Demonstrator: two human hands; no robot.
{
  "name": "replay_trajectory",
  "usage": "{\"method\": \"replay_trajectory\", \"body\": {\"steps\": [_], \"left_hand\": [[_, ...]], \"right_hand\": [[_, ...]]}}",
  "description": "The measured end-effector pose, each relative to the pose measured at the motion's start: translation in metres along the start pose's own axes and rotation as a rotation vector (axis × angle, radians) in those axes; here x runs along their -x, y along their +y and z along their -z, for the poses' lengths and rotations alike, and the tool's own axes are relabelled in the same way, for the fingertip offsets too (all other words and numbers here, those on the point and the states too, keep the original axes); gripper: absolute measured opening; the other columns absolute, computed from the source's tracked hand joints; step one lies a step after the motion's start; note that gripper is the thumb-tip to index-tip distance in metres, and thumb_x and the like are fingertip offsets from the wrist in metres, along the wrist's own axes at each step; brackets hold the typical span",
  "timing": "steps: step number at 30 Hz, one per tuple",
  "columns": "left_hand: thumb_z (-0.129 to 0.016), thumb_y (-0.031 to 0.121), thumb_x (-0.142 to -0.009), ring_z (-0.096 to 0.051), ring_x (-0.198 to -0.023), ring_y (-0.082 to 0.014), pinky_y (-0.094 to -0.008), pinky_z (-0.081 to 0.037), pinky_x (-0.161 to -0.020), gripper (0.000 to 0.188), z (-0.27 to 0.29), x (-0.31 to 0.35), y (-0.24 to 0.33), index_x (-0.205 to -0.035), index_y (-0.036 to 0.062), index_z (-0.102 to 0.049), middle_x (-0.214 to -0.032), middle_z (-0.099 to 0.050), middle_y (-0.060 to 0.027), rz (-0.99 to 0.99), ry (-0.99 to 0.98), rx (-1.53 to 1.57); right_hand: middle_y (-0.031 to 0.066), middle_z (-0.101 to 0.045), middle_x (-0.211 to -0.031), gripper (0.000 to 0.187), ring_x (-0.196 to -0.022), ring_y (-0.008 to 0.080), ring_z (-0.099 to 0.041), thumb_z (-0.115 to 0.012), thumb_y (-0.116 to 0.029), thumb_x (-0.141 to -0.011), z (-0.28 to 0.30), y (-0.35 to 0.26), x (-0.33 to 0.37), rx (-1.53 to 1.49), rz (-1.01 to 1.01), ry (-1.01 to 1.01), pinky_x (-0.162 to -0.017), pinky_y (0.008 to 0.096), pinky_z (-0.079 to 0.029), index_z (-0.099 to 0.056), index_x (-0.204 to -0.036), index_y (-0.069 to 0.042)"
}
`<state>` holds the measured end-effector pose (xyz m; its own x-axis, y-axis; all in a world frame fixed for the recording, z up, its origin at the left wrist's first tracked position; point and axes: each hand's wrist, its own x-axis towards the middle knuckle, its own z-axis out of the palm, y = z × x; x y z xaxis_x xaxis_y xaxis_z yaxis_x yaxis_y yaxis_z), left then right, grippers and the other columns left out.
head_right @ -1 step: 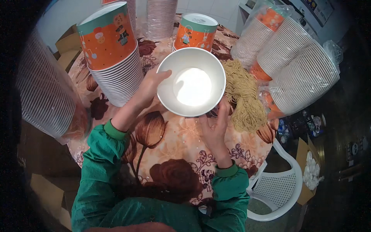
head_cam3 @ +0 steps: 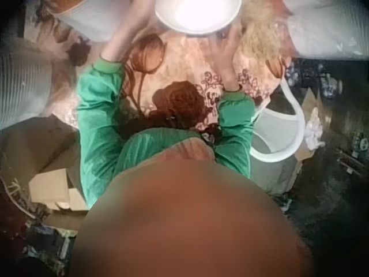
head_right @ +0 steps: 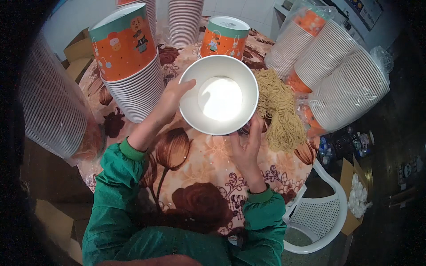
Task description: Attaching string handles to decorated paper cups in a manufacturing setting.
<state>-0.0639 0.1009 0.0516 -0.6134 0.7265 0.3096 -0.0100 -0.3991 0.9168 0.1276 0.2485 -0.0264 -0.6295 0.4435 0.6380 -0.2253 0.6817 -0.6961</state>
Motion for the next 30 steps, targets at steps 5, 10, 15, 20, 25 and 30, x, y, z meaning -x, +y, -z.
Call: {"method": "replay_trajectory", "body": {"steps": [5, 10, 15, 20, 25, 30], "left_hand": [[-0.048, 0.017, -0.104, -0.066, -0.109, -0.0179, -0.0304, -0.052, -0.095, 0.044, 0.018, -0.003, 0.004, -0.141, -0.0055, -0.053, -0.124, -0.067, -0.0148, 0.029, 0.031, 0.021], [-0.054, 0.018, -0.102, -0.071, -0.094, -0.0174, -0.0285, -0.055, -0.084, 0.038, 0.033, -0.009, 0.006, -0.129, -0.0068, -0.064, -0.109, -0.074, -0.0125, 0.172, 0.014, 0.027], [-0.062, 0.009, -0.095, -0.073, -0.081, -0.0160, -0.0277, -0.057, -0.073, 0.028, 0.034, -0.004, 0.024, -0.117, -0.0060, -0.071, -0.097, -0.076, -0.0115, 0.248, 0.017, -0.001], [-0.068, 0.012, -0.094, -0.070, -0.076, -0.0100, -0.0248, -0.055, -0.069, 0.022, 0.040, 0.000, 0.025, -0.111, -0.0007, -0.075, -0.092, -0.075, -0.0054, 0.228, -0.002, -0.101], [-0.071, 0.010, -0.090, -0.067, -0.075, -0.0080, -0.0243, -0.052, -0.067, 0.021, 0.039, 0.000, 0.029, -0.108, -0.0009, -0.075, -0.091, -0.075, -0.0041, 0.213, -0.012, -0.285], [-0.065, 0.004, -0.087, -0.067, -0.079, -0.0102, -0.0249, -0.053, -0.073, 0.025, 0.040, 0.000, 0.034, -0.111, -0.0021, -0.072, -0.093, -0.074, -0.0042, 0.194, -0.073, -0.340]], "right_hand": [[0.0118, -0.043, -0.145, 0.056, -0.129, 0.0206, -0.047, -0.057, -0.005, -0.099, 0.001, -0.014, -0.004, -0.135, 0.014, 0.006, -0.107, 0.0371, -0.042, -0.038, -0.152, -0.001], [0.0161, -0.049, -0.145, 0.051, -0.131, 0.0238, -0.050, -0.051, -0.014, -0.105, 0.013, -0.021, -0.011, -0.253, -0.107, 0.129, -0.107, 0.0399, -0.045, -0.038, -0.152, 0.002], [0.0185, -0.050, -0.142, 0.054, -0.130, 0.0231, -0.052, -0.048, -0.032, -0.108, 0.018, -0.023, -0.038, -0.422, -0.205, 0.180, -0.109, 0.0386, -0.044, -0.044, -0.147, 0.005], [0.0179, -0.061, -0.130, 0.051, -0.120, 0.0223, -0.061, -0.046, -0.035, -0.109, 0.012, -0.033, -0.082, -0.531, -0.272, -0.010, -0.104, 0.0341, -0.048, -0.053, -0.138, 0.006], [0.0174, -0.064, -0.127, 0.047, -0.119, 0.0223, -0.063, -0.052, -0.025, -0.103, 0.010, -0.059, -0.115, -0.784, -0.366, -0.214, -0.104, 0.0336, -0.048, -0.053, -0.139, 0.006], [0.0180, -0.067, -0.125, 0.059, -0.111, 0.0206, -0.067, -0.055, -0.001, -0.076, -0.003, -0.046, -0.115, -0.696, -0.430, -0.328, -0.098, 0.0300, -0.052, -0.058, -0.134, 0.006]]}}
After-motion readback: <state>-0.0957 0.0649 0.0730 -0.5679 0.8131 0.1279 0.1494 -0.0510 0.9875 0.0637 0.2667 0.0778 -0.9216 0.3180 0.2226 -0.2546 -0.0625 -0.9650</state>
